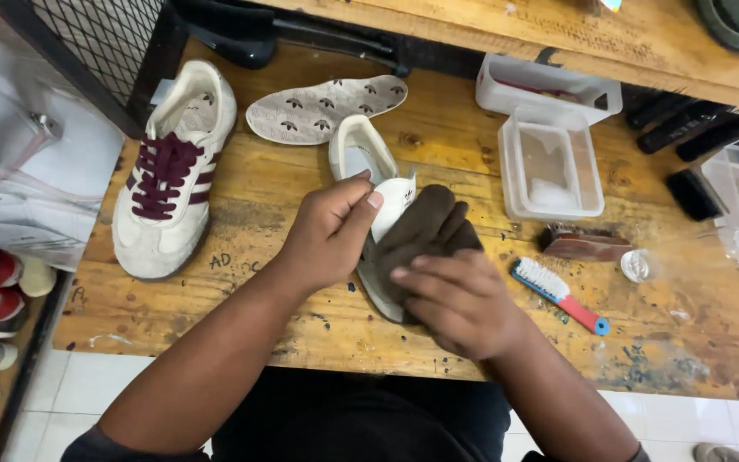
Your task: Cleaning the tongue of a white sneaker using a brush and a cloth at a workbench.
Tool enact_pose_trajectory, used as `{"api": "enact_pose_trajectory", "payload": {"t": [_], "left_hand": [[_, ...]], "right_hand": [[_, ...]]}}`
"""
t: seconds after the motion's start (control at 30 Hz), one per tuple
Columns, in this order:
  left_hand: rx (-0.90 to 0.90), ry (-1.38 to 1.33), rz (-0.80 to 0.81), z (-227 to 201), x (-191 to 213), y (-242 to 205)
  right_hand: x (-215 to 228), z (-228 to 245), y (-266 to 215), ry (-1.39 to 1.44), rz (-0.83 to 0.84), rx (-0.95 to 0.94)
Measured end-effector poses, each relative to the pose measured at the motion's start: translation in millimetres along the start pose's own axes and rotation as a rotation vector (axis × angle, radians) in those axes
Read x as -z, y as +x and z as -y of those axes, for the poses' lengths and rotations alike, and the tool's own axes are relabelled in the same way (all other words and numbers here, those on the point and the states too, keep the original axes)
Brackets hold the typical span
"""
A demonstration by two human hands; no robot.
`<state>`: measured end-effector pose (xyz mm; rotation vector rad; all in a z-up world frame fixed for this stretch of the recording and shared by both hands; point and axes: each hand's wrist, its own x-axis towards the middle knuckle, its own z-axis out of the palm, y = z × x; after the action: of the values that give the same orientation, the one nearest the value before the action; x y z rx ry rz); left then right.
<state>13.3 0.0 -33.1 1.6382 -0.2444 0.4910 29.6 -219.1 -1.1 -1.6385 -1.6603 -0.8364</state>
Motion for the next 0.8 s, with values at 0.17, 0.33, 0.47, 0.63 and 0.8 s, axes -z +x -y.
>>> {"api": "enact_pose_trajectory", "payload": {"t": [0.17,0.33,0.47,0.63,0.8], "left_hand": [[-0.008,0.015,0.027,-16.8,2.8,3.0],[-0.019,-0.009,0.020,7.8,2.1,-0.5],[-0.051,0.003,0.040,-9.1,2.6,0.8],[-0.068,-0.021,0.072,-22.7,5.4,2.8],[-0.158,0.096,0.102,-37.7,4.8,2.2]], "right_hand": [[5.3,-37.0,-15.7,-0.063,0.000,-0.059],[15.0,-63.9,-14.0,-0.323,-0.216,-0.269],[16.1,-66.2,-4.9,-0.370,-0.167,-0.282],[4.1,-53.5,-5.0,-0.318,0.131,-0.474],[3.1,-43.0,-1.5,-0.004,0.040,-0.476]]}}
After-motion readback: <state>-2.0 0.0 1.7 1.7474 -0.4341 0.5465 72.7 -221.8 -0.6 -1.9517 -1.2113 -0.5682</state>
